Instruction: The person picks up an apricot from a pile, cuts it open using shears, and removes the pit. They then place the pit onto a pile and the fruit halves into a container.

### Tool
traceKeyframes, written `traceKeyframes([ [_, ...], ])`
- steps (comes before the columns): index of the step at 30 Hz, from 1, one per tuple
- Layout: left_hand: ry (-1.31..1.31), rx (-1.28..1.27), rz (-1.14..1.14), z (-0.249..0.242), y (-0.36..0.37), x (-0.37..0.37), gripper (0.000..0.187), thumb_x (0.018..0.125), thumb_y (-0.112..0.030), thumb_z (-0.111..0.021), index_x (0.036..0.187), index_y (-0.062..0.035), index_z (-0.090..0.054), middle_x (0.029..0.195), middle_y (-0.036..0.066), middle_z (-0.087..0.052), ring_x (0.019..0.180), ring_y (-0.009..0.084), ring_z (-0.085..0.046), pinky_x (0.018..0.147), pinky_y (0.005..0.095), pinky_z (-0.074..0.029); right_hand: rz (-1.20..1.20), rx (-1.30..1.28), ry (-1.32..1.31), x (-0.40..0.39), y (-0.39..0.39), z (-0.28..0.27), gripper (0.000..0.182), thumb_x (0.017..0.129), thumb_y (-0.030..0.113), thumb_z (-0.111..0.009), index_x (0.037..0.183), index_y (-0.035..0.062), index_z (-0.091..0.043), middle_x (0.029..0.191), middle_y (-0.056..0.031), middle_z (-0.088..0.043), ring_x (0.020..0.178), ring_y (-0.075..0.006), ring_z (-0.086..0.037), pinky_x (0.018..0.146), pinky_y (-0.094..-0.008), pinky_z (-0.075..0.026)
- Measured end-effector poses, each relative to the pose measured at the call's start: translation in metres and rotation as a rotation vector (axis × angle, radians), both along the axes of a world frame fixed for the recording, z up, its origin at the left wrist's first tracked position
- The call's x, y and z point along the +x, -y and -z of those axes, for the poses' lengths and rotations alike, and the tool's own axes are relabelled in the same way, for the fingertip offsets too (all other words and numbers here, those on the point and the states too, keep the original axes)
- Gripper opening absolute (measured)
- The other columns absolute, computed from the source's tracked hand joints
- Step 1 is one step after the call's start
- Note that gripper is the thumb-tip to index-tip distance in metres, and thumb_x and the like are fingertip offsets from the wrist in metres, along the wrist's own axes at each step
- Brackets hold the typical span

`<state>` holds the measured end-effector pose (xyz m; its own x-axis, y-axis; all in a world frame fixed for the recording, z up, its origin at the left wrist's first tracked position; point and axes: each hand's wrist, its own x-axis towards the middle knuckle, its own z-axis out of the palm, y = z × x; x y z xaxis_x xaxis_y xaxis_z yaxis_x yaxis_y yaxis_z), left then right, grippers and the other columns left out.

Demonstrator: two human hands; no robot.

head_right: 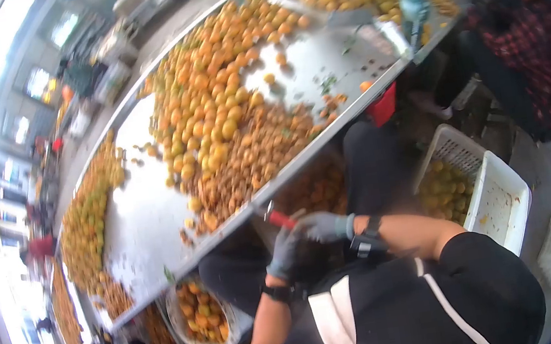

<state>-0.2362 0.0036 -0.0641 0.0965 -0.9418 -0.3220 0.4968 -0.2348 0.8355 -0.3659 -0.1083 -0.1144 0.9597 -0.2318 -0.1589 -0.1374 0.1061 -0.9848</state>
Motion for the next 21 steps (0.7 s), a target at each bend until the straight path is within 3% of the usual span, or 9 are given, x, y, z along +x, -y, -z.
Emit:
traceKeyframes([
  [1,-0.062,-0.027,0.008,0.017,-0.001,0.001,0.048,0.097,-0.026,-0.055,0.137,-0.0024,-0.043,0.122,0.012,-0.059,0.108,0.0209,-0.059,0.092,0.0334,-0.048,0.013,-0.300,0.170,0.005,-0.001,0.005,0.024,0.090,0.018,-0.058,0.112,0.0111,-0.065,0.105,-0.0110,-0.066,0.094,-0.0222,-0.061,0.087,-0.0380,-0.047],
  [3,-0.058,0.021,0.001,0.011,0.003,-0.005,0.049,0.096,-0.029,-0.056,0.134,-0.0004,-0.045,0.129,0.016,-0.055,0.112,0.0254,-0.057,0.097,0.0380,-0.047,-0.015,0.003,-0.045,0.006,-0.016,0.012,0.023,0.089,0.024,-0.060,0.104,0.0072,-0.067,0.100,-0.0123,-0.068,0.099,-0.0245,-0.062,0.086,-0.0400,-0.045],
  [7,-0.030,0.051,0.012,0.013,0.005,-0.003,0.038,0.097,-0.024,-0.053,0.126,-0.0001,-0.053,0.123,0.012,-0.059,0.109,0.0209,-0.057,0.097,0.0334,-0.045,0.044,0.044,-0.016,0.012,-0.017,0.034,0.023,0.090,0.020,-0.061,0.107,0.0067,-0.067,0.102,-0.0103,-0.068,0.101,-0.0230,-0.061,0.087,-0.0386,-0.045],
  [10,-0.001,0.086,-0.001,0.015,0.004,-0.005,0.031,0.098,-0.021,-0.050,0.120,-0.0007,-0.059,0.118,0.008,-0.062,0.107,0.0171,-0.056,0.096,0.0302,-0.043,0.129,0.260,0.034,0.003,-0.020,-0.018,0.028,0.090,0.021,-0.062,0.113,0.0071,-0.065,0.106,-0.0100,-0.067,0.103,-0.0232,-0.061,0.090,-0.0383,-0.044],
  [13,0.016,0.077,-0.017,0.012,0.005,-0.006,0.032,0.097,-0.021,-0.052,0.119,0.0008,-0.059,0.117,0.011,-0.063,0.105,0.0191,-0.059,0.094,0.0318,-0.046,0.052,0.106,0.010,0.003,-0.017,-0.004,0.033,0.090,0.024,-0.063,0.119,0.0076,-0.062,0.108,-0.0104,-0.067,0.105,-0.0232,-0.060,0.093,-0.0386,-0.044],
  [17,0.083,0.059,-0.104,0.012,0.006,-0.006,0.035,0.096,-0.024,-0.056,0.119,0.0019,-0.057,0.114,0.014,-0.065,0.103,0.0226,-0.063,0.091,0.0340,-0.051,-0.048,0.164,0.005,0.009,-0.014,0.024,0.036,0.092,0.029,-0.061,0.120,0.0067,-0.062,0.109,-0.0118,-0.066,0.104,-0.0241,-0.060,0.092,-0.0385,-0.044],
  [19,0.073,0.053,-0.146,0.011,0.006,-0.005,0.035,0.095,-0.025,-0.058,0.118,0.0013,-0.058,0.112,0.015,-0.065,0.100,0.0235,-0.064,0.089,0.0343,-0.052,-0.077,-0.318,0.119,0.014,-0.013,0.048,0.040,0.092,0.038,-0.060,0.115,0.0060,-0.064,0.104,-0.0120,-0.068,0.099,-0.0245,-0.061,0.087,-0.0367,-0.046],
  [21,0.063,0.047,-0.187,0.006,0.007,-0.004,0.034,0.095,-0.025,-0.059,0.117,0.0007,-0.058,0.110,0.016,-0.066,0.098,0.0244,-0.065,0.087,0.0347,-0.053,-0.120,-0.379,0.020,0.015,-0.008,0.051,0.041,0.091,0.040,-0.060,0.113,0.0058,-0.065,0.100,-0.0121,-0.068,0.095,-0.0243,-0.062,0.083,-0.0366,-0.047],
])
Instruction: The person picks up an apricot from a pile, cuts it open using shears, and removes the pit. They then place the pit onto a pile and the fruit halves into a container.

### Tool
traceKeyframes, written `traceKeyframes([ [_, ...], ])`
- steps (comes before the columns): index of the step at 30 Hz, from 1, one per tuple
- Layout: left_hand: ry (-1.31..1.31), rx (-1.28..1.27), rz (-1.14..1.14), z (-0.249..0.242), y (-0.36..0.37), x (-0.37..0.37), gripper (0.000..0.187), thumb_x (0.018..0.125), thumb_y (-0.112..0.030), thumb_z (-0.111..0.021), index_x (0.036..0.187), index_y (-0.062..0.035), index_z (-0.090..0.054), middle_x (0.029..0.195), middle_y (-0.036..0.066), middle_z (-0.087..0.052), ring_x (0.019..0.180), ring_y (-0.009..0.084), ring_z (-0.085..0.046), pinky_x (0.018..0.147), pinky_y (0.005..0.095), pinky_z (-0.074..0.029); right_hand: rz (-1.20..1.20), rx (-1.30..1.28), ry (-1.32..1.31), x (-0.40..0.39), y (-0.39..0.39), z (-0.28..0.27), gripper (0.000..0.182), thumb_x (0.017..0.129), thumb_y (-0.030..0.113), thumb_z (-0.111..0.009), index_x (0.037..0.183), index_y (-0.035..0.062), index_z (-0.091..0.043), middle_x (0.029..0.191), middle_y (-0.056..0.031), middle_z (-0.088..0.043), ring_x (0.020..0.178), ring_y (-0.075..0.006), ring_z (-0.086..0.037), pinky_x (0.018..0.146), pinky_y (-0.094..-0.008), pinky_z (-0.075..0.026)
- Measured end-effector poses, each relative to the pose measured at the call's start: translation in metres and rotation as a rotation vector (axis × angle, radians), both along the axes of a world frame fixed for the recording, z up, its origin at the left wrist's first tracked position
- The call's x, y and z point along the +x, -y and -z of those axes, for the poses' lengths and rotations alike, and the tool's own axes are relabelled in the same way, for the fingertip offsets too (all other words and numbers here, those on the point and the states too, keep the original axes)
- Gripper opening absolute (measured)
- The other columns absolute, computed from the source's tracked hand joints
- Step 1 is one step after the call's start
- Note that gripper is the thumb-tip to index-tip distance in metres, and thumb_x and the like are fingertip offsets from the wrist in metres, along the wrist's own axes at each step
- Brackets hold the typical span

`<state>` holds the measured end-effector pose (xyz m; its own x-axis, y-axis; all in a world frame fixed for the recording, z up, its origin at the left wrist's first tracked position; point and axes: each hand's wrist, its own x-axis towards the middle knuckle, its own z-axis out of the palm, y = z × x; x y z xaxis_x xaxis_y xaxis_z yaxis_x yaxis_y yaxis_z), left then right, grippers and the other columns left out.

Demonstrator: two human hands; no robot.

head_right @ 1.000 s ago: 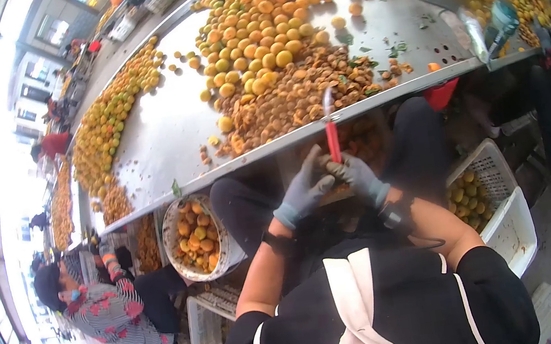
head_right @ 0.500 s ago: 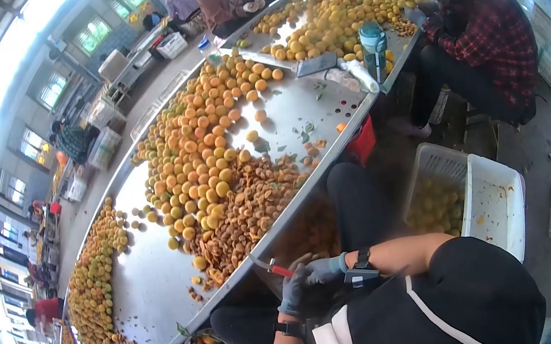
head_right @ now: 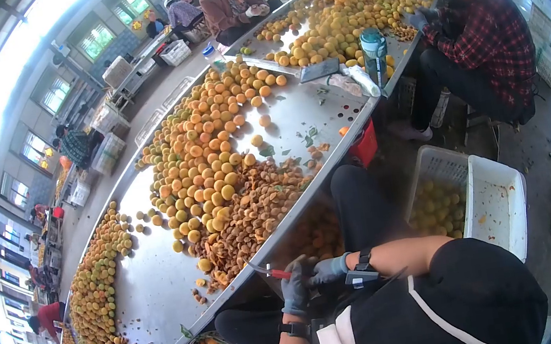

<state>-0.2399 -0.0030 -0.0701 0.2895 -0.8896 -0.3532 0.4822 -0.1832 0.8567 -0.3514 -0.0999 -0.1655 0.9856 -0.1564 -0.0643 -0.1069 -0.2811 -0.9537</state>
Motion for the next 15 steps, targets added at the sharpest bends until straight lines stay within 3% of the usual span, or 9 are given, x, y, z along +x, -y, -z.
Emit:
traceKeyframes([
  [2,-0.077,-0.056,-0.103,-0.006,0.000,0.001,0.035,0.094,-0.027,-0.060,0.116,-0.0009,-0.058,0.107,0.017,-0.066,0.093,0.0260,-0.066,0.083,0.0350,-0.055,-0.026,-0.062,-0.104,-0.004,0.004,-0.019,0.042,0.091,0.042,-0.059,0.111,0.0057,-0.066,0.096,-0.0121,-0.069,0.091,-0.0241,-0.063,0.080,-0.0365,-0.047],
  [4,-0.087,-0.071,-0.163,-0.008,-0.001,0.007,0.034,0.095,-0.028,-0.059,0.116,-0.0016,-0.058,0.104,0.017,-0.067,0.092,0.0256,-0.067,0.081,0.0347,-0.055,0.051,0.098,-0.416,-0.012,0.013,-0.089,0.041,0.089,0.041,-0.061,0.108,0.0056,-0.067,0.090,-0.0110,-0.069,0.085,-0.0226,-0.064,0.075,-0.0366,-0.047],
  [5,-0.097,-0.086,-0.223,-0.009,-0.003,0.010,0.034,0.095,-0.029,-0.058,0.116,-0.0023,-0.058,0.102,0.016,-0.067,0.091,0.0253,-0.067,0.080,0.0343,-0.055,0.087,0.340,-0.323,-0.005,0.020,-0.029,0.039,0.089,0.040,-0.061,0.106,0.0055,-0.067,0.087,-0.0106,-0.068,0.080,-0.0223,-0.064,0.072,-0.0368,-0.048],
  [6,-0.102,-0.076,-0.236,-0.011,-0.003,0.015,0.034,0.095,-0.029,-0.058,0.116,-0.0023,-0.058,0.102,0.016,-0.067,0.091,0.0253,-0.067,0.080,0.0343,-0.055,0.066,0.139,-0.376,-0.010,0.026,-0.092,0.037,0.090,0.038,-0.061,0.105,0.0049,-0.066,0.087,-0.0108,-0.068,0.078,-0.0220,-0.063,0.072,-0.0353,-0.048],
  [7,0.009,-0.088,-0.249,-0.012,-0.005,0.021,0.035,0.096,-0.030,-0.057,0.117,-0.0024,-0.057,0.100,0.016,-0.068,0.090,0.0248,-0.067,0.079,0.0343,-0.055,0.085,0.175,-0.381,-0.007,0.033,-0.110,0.035,0.090,0.037,-0.060,0.104,0.0047,-0.066,0.087,-0.0112,-0.068,0.078,-0.0220,-0.063,0.073,-0.0349,-0.049],
  [8,0.120,-0.103,-0.258,-0.010,-0.007,0.024,0.036,0.096,-0.031,-0.056,0.117,-0.0025,-0.057,0.098,0.016,-0.068,0.089,0.0244,-0.067,0.078,0.0342,-0.055,0.107,0.206,-0.385,-0.002,0.042,-0.120,0.034,0.091,0.035,-0.059,0.104,0.0046,-0.065,0.087,-0.0115,-0.068,0.077,-0.0220,-0.063,0.073,-0.0345,-0.049],
  [10,0.079,-0.085,-0.285,-0.006,-0.011,0.022,0.035,0.097,-0.031,-0.054,0.117,-0.0028,-0.057,0.098,0.015,-0.068,0.088,0.0235,-0.068,0.078,0.0338,-0.055,0.139,-0.089,-0.009,0.009,0.068,-0.117,0.030,0.092,0.033,-0.058,0.101,0.0047,-0.065,0.088,-0.0115,-0.068,0.079,-0.0233,-0.063,0.075,-0.0347,-0.050],
  [11,0.063,-0.112,-0.319,-0.013,-0.006,0.023,0.036,0.097,-0.031,-0.053,0.118,-0.0024,-0.057,0.099,0.015,-0.068,0.088,0.0235,-0.068,0.079,0.0335,-0.055,0.198,-0.197,-0.054,0.015,0.077,-0.137,0.030,0.093,0.034,-0.060,0.102,0.0064,-0.065,0.095,-0.0103,-0.068,0.087,-0.0178,-0.062,0.079,-0.0346,-0.049],
  [15,0.026,-0.134,-0.315,-0.011,-0.004,0.030,0.038,0.097,-0.031,-0.053,0.120,-0.0007,-0.057,0.099,0.016,-0.069,0.087,0.0224,-0.068,0.075,0.0290,-0.052,0.392,-0.110,0.056,0.055,0.113,-0.164,0.022,0.093,0.025,-0.061,0.103,0.0062,-0.065,0.086,-0.0035,-0.067,0.080,-0.0100,-0.058,0.074,-0.0277,-0.048],
])
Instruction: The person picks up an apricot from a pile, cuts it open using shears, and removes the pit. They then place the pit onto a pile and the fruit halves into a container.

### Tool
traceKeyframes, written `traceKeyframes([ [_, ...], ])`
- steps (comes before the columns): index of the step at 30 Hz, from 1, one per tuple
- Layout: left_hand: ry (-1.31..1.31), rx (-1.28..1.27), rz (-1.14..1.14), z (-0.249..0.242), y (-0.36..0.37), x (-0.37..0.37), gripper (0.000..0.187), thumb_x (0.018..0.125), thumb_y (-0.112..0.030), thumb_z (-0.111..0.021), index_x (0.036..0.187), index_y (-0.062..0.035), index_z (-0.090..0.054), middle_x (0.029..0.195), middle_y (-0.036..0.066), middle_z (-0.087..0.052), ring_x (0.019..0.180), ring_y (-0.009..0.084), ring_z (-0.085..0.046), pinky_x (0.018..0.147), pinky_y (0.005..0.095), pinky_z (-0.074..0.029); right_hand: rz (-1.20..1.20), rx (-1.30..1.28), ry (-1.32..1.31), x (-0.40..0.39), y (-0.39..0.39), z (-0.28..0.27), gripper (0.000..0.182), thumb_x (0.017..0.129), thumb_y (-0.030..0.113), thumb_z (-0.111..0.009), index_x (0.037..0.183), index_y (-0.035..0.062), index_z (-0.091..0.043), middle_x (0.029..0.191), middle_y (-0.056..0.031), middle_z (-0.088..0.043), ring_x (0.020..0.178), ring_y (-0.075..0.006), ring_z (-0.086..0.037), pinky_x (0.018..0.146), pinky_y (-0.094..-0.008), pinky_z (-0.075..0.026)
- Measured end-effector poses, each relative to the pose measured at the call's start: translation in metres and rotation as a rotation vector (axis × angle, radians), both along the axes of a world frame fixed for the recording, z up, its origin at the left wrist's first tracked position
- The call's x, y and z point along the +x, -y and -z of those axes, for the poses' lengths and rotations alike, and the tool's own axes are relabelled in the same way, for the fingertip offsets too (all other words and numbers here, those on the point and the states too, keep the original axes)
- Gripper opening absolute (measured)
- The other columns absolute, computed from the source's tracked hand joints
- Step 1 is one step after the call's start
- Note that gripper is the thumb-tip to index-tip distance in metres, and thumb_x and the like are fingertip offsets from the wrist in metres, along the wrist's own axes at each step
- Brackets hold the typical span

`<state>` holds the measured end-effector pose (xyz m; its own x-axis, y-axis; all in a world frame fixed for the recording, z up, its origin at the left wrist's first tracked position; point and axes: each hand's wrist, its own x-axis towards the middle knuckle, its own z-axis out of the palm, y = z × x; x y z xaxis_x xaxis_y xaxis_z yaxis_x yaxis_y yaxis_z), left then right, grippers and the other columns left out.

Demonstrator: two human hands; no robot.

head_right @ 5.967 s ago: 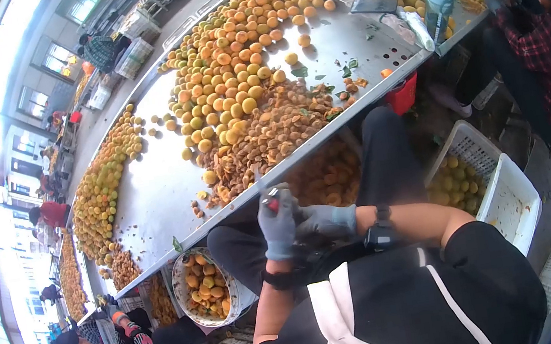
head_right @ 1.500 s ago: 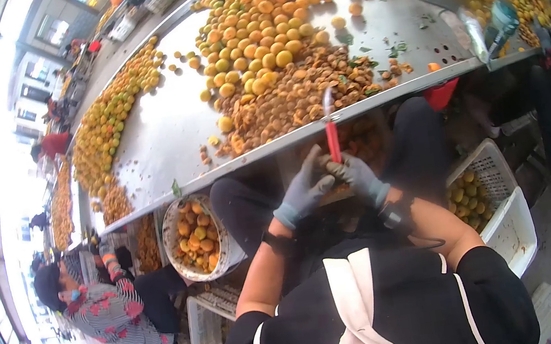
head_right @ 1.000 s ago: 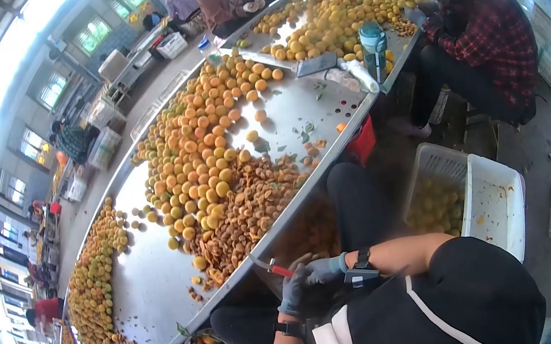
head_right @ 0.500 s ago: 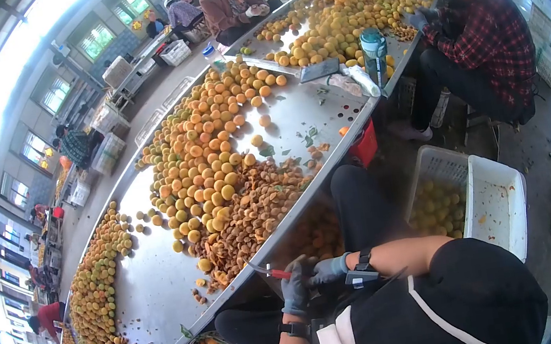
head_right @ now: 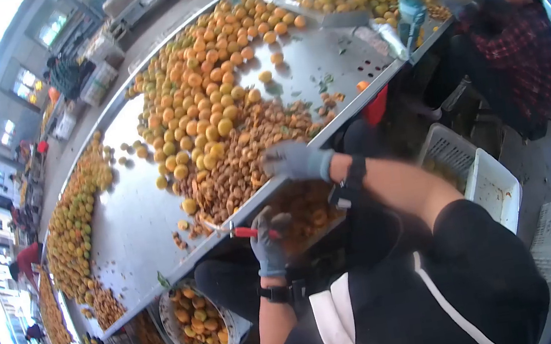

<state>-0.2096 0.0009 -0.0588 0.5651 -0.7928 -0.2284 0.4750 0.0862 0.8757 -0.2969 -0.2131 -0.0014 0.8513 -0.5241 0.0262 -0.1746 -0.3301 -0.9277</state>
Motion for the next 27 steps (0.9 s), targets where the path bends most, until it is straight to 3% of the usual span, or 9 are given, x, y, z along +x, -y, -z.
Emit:
traceKeyframes([
  [3,0.060,0.016,0.018,0.001,-0.001,0.004,0.038,0.098,-0.031,-0.053,0.121,-0.0003,-0.056,0.096,0.016,-0.070,0.083,0.0192,-0.067,0.068,0.0248,-0.048,-0.058,-0.030,0.031,0.037,0.015,-0.026,0.023,0.089,0.023,-0.065,0.105,0.0065,-0.065,0.088,-0.0065,-0.067,0.084,-0.0136,-0.061,0.079,-0.0291,-0.048],
  [5,0.051,0.011,0.013,0.002,0.001,0.005,0.038,0.098,-0.031,-0.052,0.121,-0.0002,-0.056,0.094,0.016,-0.071,0.081,0.0171,-0.067,0.063,0.0225,-0.046,-0.018,-0.294,0.036,0.064,0.022,-0.029,0.023,0.086,0.025,-0.065,0.101,0.0082,-0.066,0.092,-0.0124,-0.068,0.087,-0.0280,-0.065,0.078,-0.0362,-0.049],
  [6,0.031,0.005,0.021,0.000,0.000,0.004,0.038,0.098,-0.031,-0.052,0.121,0.0001,-0.056,0.093,0.015,-0.071,0.079,0.0155,-0.066,0.062,0.0213,-0.044,-0.037,-0.287,0.030,0.080,0.024,-0.027,0.023,0.086,0.025,-0.065,0.101,0.0082,-0.066,0.092,-0.0124,-0.068,0.087,-0.0280,-0.065,0.078,-0.0362,-0.049],
  [8,0.033,0.017,0.043,-0.007,-0.002,0.008,0.039,0.099,-0.030,-0.051,0.121,0.0012,-0.056,0.091,0.015,-0.071,0.077,0.0132,-0.065,0.060,0.0191,-0.043,0.036,-0.571,0.085,0.113,0.026,-0.020,0.025,0.085,0.027,-0.064,0.103,0.0107,-0.067,0.096,-0.0131,-0.067,0.093,-0.0323,-0.063,0.082,-0.0403,-0.049],
  [13,0.021,0.023,0.035,-0.008,-0.004,0.015,0.039,0.099,-0.031,-0.050,0.120,0.0013,-0.056,0.090,0.014,-0.071,0.076,0.0128,-0.065,0.061,0.0197,-0.044,0.045,-0.767,0.107,0.168,0.031,0.010,0.024,0.084,0.031,-0.061,0.100,0.0138,-0.067,0.095,-0.0121,-0.065,0.096,-0.0315,-0.061,0.087,-0.0428,-0.047],
  [15,0.010,0.023,0.018,-0.007,-0.006,0.019,0.039,0.099,-0.031,-0.049,0.120,0.0013,-0.056,0.089,0.013,-0.071,0.076,0.0128,-0.065,0.061,0.0199,-0.045,-0.034,-0.807,-0.245,0.167,0.038,0.017,0.020,0.082,0.027,-0.059,0.095,0.0148,-0.067,0.093,-0.0101,-0.065,0.097,-0.0308,-0.060,0.088,-0.0431,-0.045],
  [21,-0.052,0.016,0.046,-0.018,-0.006,0.024,0.039,0.099,-0.030,-0.049,0.121,0.0018,-0.056,0.088,0.013,-0.071,0.077,0.0146,-0.066,0.062,0.0218,-0.046,-0.098,-0.899,-0.320,0.150,0.049,0.016,0.017,0.079,0.024,-0.058,0.088,0.0141,-0.068,0.091,-0.0077,-0.065,0.095,-0.0279,-0.060,0.088,-0.0410,-0.043],
  [24,-0.075,-0.003,0.100,-0.018,-0.001,0.023,0.039,0.099,-0.029,-0.050,0.122,0.0028,-0.054,0.088,0.014,-0.071,0.078,0.0143,-0.065,0.063,0.0225,-0.047,-0.081,-0.811,-0.029,0.170,0.038,0.013,0.027,0.078,0.018,-0.059,0.104,0.0187,-0.067,0.107,-0.0049,-0.064,0.103,-0.0288,-0.058,0.094,-0.0392,-0.041],
  [27,-0.059,-0.034,0.135,-0.020,0.000,0.023,0.040,0.099,-0.029,-0.050,0.122,0.0038,-0.054,0.089,0.014,-0.071,0.078,0.0137,-0.065,0.063,0.0223,-0.047,-0.288,-0.977,-0.250,0.191,0.021,0.006,0.033,0.079,0.015,-0.059,0.110,0.0216,-0.066,0.116,-0.0046,-0.060,0.108,-0.0288,-0.056,0.096,-0.0389,-0.040],
])
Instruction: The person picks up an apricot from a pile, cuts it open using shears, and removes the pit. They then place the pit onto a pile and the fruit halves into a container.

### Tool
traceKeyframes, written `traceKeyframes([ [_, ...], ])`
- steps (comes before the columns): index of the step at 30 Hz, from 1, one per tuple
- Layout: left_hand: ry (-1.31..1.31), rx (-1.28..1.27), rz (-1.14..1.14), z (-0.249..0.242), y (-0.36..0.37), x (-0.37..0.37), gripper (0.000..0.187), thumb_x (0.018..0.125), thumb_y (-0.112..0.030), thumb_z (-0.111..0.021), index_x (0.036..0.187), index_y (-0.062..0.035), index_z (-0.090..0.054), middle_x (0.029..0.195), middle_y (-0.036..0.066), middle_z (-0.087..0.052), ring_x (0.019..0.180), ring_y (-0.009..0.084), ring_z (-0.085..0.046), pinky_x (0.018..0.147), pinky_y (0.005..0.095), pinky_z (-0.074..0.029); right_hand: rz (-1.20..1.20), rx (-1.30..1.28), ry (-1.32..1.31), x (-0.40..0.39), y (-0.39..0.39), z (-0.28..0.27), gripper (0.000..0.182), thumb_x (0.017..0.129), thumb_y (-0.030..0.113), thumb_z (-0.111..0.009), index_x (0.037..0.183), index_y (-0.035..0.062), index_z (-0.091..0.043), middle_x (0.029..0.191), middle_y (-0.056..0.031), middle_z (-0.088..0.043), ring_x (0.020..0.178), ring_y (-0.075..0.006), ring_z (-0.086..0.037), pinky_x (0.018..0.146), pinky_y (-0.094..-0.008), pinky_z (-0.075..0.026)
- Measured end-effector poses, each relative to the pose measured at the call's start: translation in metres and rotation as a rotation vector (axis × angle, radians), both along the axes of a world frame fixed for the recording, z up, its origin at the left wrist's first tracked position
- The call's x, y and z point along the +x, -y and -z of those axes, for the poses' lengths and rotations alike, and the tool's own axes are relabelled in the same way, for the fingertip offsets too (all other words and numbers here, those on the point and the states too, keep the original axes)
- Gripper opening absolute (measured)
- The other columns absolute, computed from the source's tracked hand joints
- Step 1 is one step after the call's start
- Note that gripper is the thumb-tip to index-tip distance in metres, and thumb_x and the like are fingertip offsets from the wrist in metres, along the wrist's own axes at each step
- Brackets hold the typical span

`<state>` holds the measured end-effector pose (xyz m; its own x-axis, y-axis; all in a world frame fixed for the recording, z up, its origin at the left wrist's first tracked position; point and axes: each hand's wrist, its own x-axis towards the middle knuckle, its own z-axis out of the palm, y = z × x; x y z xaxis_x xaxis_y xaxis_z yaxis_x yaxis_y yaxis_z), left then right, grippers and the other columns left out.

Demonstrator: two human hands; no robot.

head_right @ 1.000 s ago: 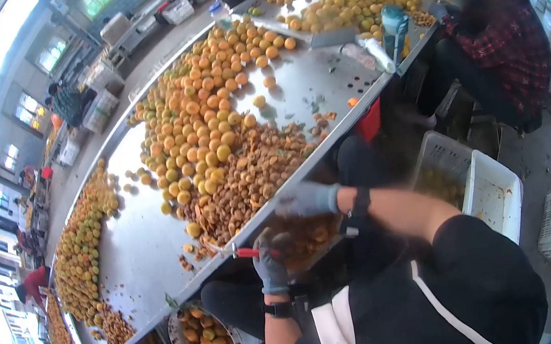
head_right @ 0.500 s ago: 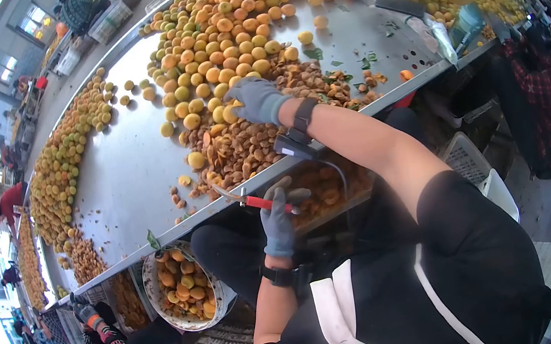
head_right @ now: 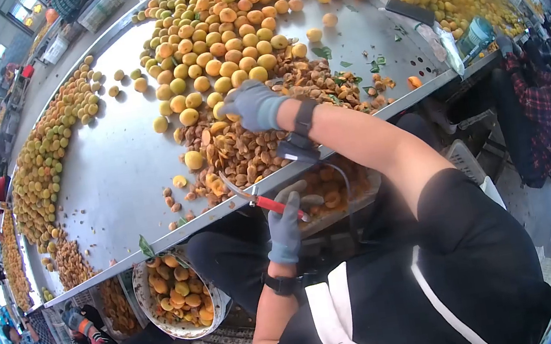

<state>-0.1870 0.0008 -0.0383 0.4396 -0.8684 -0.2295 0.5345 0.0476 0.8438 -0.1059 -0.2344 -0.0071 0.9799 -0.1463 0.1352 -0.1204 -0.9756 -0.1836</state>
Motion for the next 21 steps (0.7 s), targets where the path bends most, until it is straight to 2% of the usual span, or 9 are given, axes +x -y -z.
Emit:
traceKeyframes([
  [5,0.042,0.036,-0.020,0.001,-0.002,0.001,0.041,0.099,-0.029,-0.050,0.121,0.0050,-0.054,0.089,0.015,-0.071,0.079,0.0164,-0.066,0.070,0.0249,-0.049,0.053,-0.087,-0.110,0.015,0.001,-0.009,0.039,0.076,0.021,-0.066,0.115,0.0188,-0.065,0.112,-0.0083,-0.061,0.104,-0.0310,-0.056,0.093,-0.0410,-0.044],
  [7,0.008,0.053,-0.013,-0.003,-0.004,0.004,0.041,0.099,-0.029,-0.051,0.121,0.0052,-0.053,0.089,0.016,-0.071,0.081,0.0177,-0.066,0.073,0.0257,-0.049,0.115,0.269,0.091,0.013,0.022,-0.010,0.040,0.078,0.022,-0.067,0.117,0.0172,-0.064,0.111,-0.0117,-0.062,0.104,-0.0312,-0.058,0.093,-0.0407,-0.045],
  [11,-0.086,0.020,0.015,0.006,-0.004,0.002,0.041,0.099,-0.027,-0.052,0.122,0.0060,-0.052,0.091,0.016,-0.070,0.086,0.0202,-0.067,0.079,0.0270,-0.049,0.340,0.491,0.186,0.011,0.072,-0.013,0.035,0.080,0.024,-0.064,0.115,0.0210,-0.065,0.108,-0.0126,-0.064,0.098,-0.0296,-0.062,0.086,-0.0392,-0.048],
  [14,-0.125,0.047,0.053,0.012,-0.003,0.002,0.041,0.098,-0.026,-0.053,0.123,0.0062,-0.052,0.094,0.017,-0.070,0.089,0.0208,-0.068,0.081,0.0281,-0.050,0.368,0.448,0.210,0.023,0.098,0.004,0.034,0.079,0.026,-0.065,0.113,0.0204,-0.066,0.107,-0.0121,-0.065,0.101,-0.0292,-0.061,0.090,-0.0390,-0.047],
  [16,-0.123,0.069,0.055,0.013,-0.001,0.003,0.041,0.098,-0.026,-0.053,0.124,0.0059,-0.052,0.094,0.015,-0.070,0.088,0.0198,-0.067,0.081,0.0279,-0.050,0.257,0.048,0.273,0.031,0.102,0.012,0.036,0.079,0.027,-0.064,0.115,0.0214,-0.065,0.111,-0.0110,-0.064,0.106,-0.0273,-0.059,0.091,-0.0365,-0.046],
  [17,-0.108,0.099,0.074,0.014,-0.001,0.003,0.040,0.098,-0.026,-0.053,0.123,0.0055,-0.052,0.093,0.014,-0.070,0.088,0.0193,-0.067,0.081,0.0277,-0.050,0.222,0.039,0.103,0.036,0.094,0.002,0.034,0.078,0.028,-0.064,0.111,0.0208,-0.065,0.115,-0.0102,-0.061,0.110,-0.0261,-0.057,0.099,-0.0391,-0.039],
  [18,-0.094,0.131,0.094,0.015,-0.001,0.003,0.040,0.098,-0.025,-0.053,0.123,0.0051,-0.052,0.092,0.014,-0.070,0.088,0.0188,-0.067,0.081,0.0274,-0.050,0.218,0.045,0.100,0.042,0.083,-0.001,0.034,0.078,0.028,-0.064,0.111,0.0208,-0.065,0.115,-0.0102,-0.061,0.110,-0.0261,-0.057,0.099,-0.0391,-0.039],
  [20,-0.150,0.119,0.080,0.017,-0.001,0.000,0.039,0.098,-0.025,-0.053,0.123,0.0046,-0.053,0.092,0.013,-0.070,0.088,0.0184,-0.067,0.079,0.0266,-0.050,0.346,-0.182,-0.226,0.049,0.064,-0.003,0.036,0.077,0.032,-0.066,0.110,0.0182,-0.065,0.113,-0.0088,-0.062,0.114,-0.0270,-0.055,0.106,-0.0467,-0.029],
  [21,-0.200,0.096,0.071,0.017,0.001,0.000,0.038,0.098,-0.025,-0.053,0.123,0.0040,-0.053,0.091,0.012,-0.070,0.087,0.0180,-0.067,0.078,0.0259,-0.050,0.304,-0.251,-0.145,0.053,0.067,0.008,0.036,0.075,0.036,-0.066,0.107,0.0178,-0.065,0.107,-0.0071,-0.062,0.111,-0.0262,-0.056,0.107,-0.0515,-0.023],
])
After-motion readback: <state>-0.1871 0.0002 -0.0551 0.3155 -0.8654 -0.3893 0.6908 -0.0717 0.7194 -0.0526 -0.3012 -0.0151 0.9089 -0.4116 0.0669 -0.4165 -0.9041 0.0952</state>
